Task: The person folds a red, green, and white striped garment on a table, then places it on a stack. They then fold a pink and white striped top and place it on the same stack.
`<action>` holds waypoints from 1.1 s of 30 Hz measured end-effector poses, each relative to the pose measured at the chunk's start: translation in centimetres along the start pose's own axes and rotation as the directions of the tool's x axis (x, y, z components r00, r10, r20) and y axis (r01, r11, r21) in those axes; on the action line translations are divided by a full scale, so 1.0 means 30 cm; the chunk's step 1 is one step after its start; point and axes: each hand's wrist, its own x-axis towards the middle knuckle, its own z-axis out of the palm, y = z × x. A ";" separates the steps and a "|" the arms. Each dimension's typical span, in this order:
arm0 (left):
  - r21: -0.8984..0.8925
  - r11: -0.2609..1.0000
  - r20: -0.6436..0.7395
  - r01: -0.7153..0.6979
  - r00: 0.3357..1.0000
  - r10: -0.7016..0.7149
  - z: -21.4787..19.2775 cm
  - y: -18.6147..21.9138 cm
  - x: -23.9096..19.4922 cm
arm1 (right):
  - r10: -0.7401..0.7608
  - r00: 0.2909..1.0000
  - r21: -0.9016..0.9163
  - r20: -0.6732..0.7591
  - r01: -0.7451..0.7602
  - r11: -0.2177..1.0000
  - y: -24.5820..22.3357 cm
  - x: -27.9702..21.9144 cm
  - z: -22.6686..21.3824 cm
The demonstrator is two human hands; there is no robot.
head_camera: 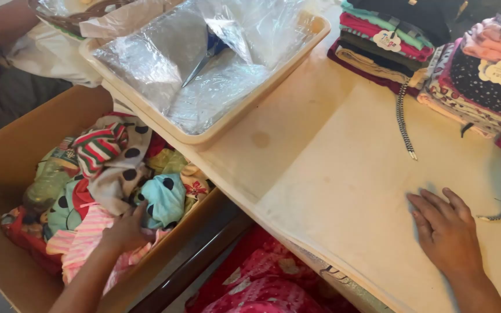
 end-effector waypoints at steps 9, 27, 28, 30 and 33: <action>0.102 0.975 -0.042 0.197 0.980 -0.193 0.010 -0.193 0.090 | 0.013 1.000 -0.025 -0.017 -0.013 1.000 -0.022 0.005 -0.014; 0.204 0.906 0.084 0.371 0.915 -0.394 -0.354 -0.189 -0.253 | 0.012 1.000 -0.014 0.013 -0.012 1.000 0.008 -0.008 0.007; 0.206 0.906 0.084 0.370 0.916 -0.393 -0.315 -0.242 -0.180 | 0.015 1.000 -0.014 0.013 -0.014 1.000 0.002 -0.005 0.007; -0.227 0.969 -0.033 0.096 0.994 -0.106 -0.222 -0.339 -0.033 | 0.021 0.999 -0.012 0.026 -0.020 1.000 -0.003 -0.005 -0.002; -0.090 0.989 -0.522 0.120 0.840 -0.149 -0.294 -0.179 -0.038 | 0.025 1.000 0.021 0.009 -0.026 0.999 -0.013 0.003 -0.010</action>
